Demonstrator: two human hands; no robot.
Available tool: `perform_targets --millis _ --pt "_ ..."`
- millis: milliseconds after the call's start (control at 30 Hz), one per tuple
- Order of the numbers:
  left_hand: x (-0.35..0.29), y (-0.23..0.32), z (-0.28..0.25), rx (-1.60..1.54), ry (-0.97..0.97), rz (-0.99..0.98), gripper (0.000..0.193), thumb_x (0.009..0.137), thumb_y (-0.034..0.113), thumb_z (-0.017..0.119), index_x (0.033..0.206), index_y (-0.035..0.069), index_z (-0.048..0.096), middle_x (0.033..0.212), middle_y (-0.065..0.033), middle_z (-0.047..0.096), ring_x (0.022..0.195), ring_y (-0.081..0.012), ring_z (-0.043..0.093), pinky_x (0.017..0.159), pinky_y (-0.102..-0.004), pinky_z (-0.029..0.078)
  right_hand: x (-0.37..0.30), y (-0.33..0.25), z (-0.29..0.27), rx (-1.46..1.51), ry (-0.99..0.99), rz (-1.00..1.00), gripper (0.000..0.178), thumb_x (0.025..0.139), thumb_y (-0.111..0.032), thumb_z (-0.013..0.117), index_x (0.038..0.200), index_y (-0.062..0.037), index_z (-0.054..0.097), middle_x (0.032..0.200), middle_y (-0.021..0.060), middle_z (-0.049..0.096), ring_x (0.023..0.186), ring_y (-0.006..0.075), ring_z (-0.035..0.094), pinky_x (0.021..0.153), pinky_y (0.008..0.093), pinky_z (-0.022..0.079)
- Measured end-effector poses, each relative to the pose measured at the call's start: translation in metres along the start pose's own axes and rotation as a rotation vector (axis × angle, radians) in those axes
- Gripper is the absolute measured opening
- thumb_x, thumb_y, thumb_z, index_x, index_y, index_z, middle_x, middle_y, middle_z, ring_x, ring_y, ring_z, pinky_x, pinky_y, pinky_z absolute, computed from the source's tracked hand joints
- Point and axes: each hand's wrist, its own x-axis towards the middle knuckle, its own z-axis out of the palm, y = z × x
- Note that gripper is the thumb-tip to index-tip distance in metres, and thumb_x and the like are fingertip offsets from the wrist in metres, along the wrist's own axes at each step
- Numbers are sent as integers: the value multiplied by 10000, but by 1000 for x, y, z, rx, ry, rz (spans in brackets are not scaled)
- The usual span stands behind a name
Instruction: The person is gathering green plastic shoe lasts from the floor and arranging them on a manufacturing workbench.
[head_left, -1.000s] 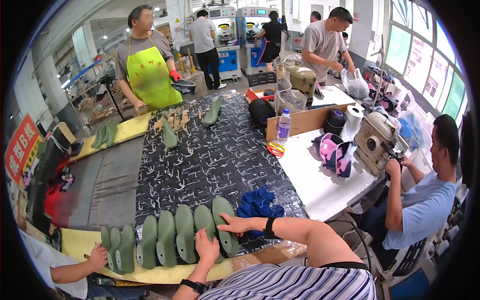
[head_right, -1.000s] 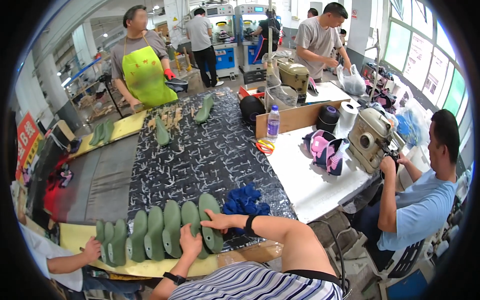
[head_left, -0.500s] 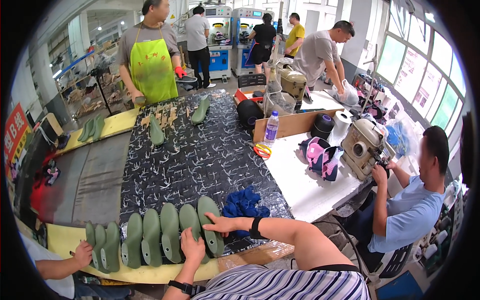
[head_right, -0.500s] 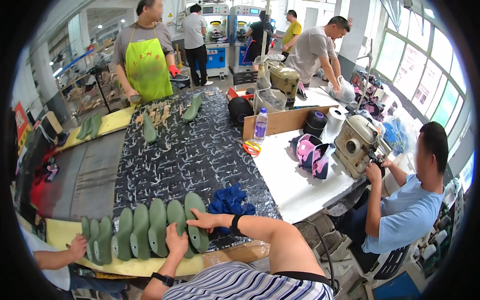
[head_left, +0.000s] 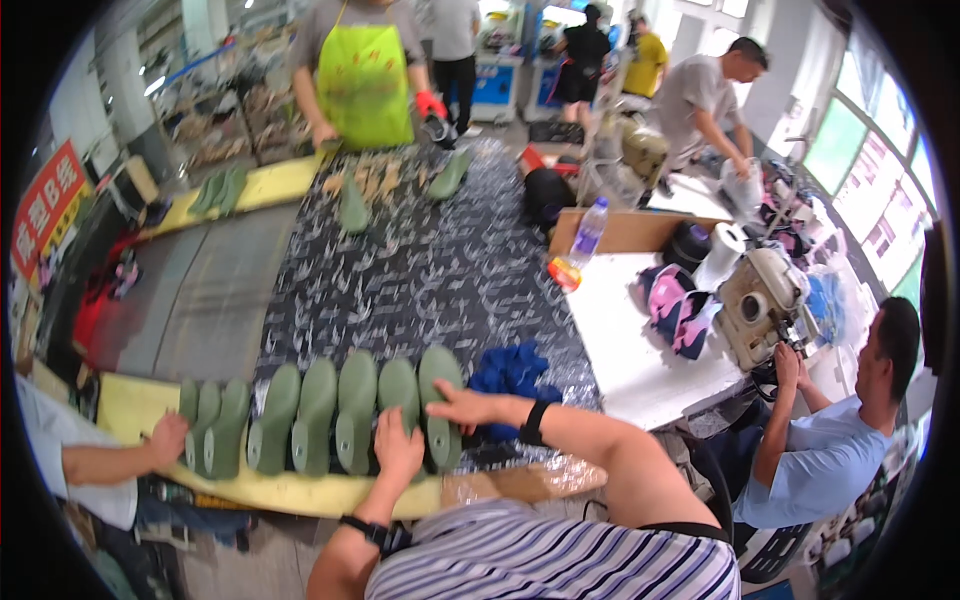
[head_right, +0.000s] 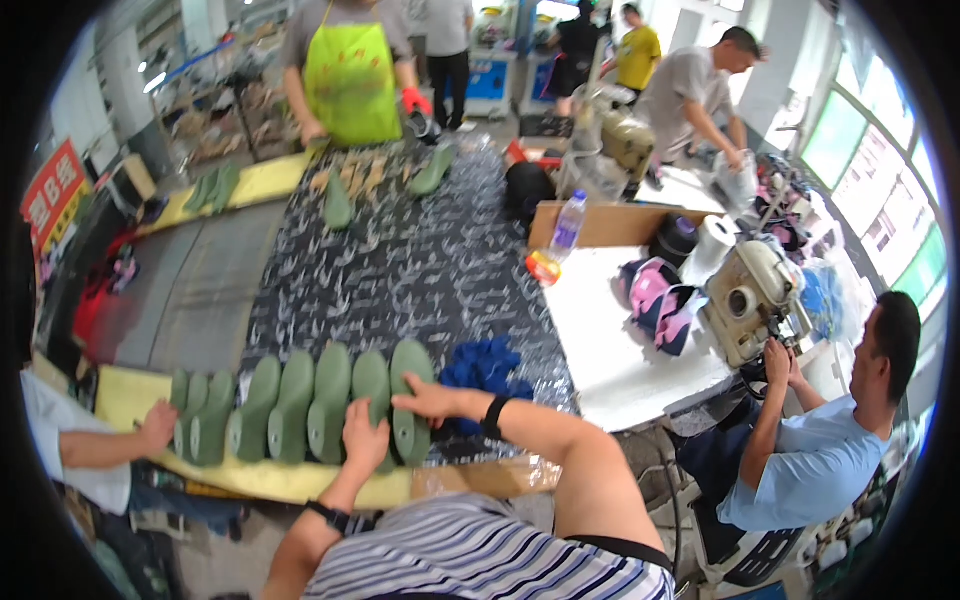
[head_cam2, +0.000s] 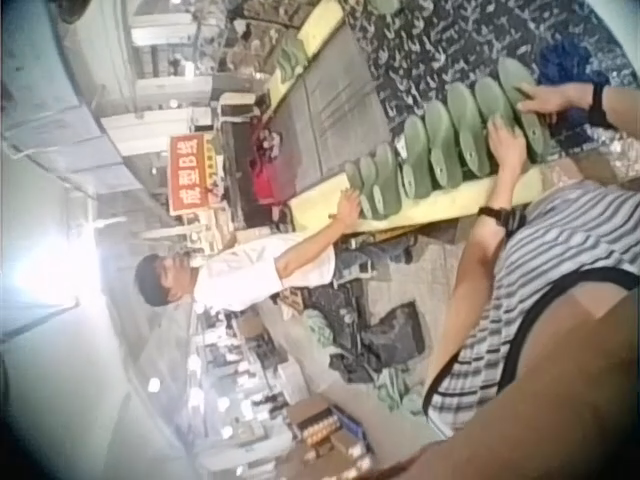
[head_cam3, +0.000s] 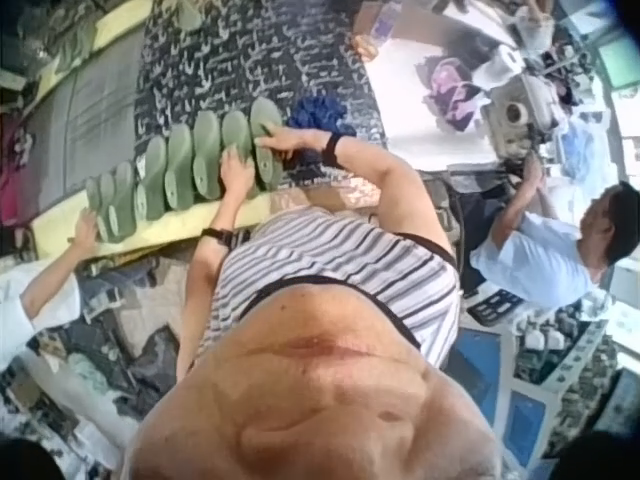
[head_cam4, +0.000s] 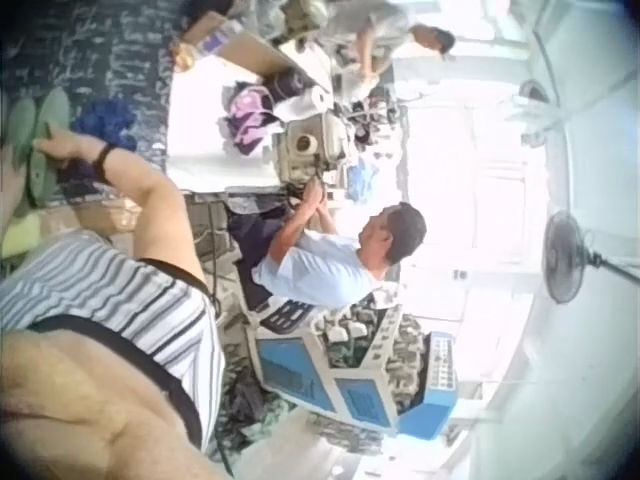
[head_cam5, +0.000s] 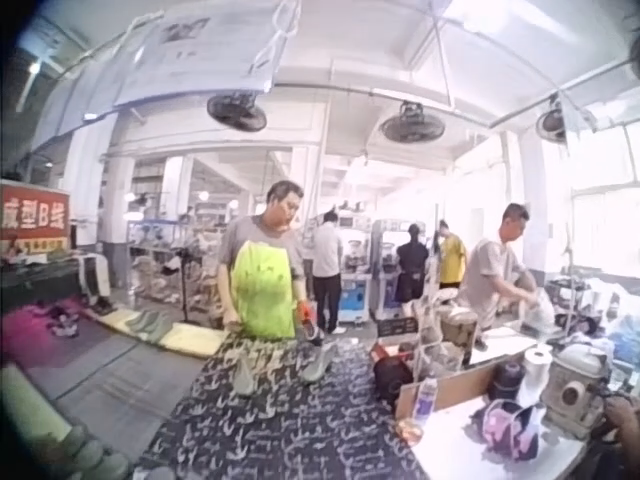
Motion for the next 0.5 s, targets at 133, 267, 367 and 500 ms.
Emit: perform_targets --millis 133,267,367,500 --pt "6 0 5 25 -13 -28 544 757 166 600 1233 -14 408 1229 -220 446 1125 -382 447 941 -425 383 13 5 -25 13 -141 0 766 852 -496 513 1389 -84 153 915 200 592 668 257 630 545 353 544" --pt "7 8 1 10 12 -79 545 737 161 609 1211 -26 417 1211 -230 468 1109 -394 456 934 -429 384 44 9 -87 59 237 -138 519 866 -434 528 1051 51 535 826 139 607 700 216 618 516 329 517" --pt "15 2 -2 11 12 -78 528 727 154 611 1190 -26 433 1188 -227 480 1093 -398 464 924 -431 389 80 11 -99 -36 371 -76 619 807 -460 601 1098 80 513 858 154 606 707 195 602 511 318 493" --pt "14 5 1 15 18 -83 510 723 151 612 1174 -21 446 1168 -225 489 1083 -399 470 916 -433 396 121 16 -96 -365 227 -58 756 736 -491 659 1138 125 480 990 210 603 807 275 614 662 363 514"
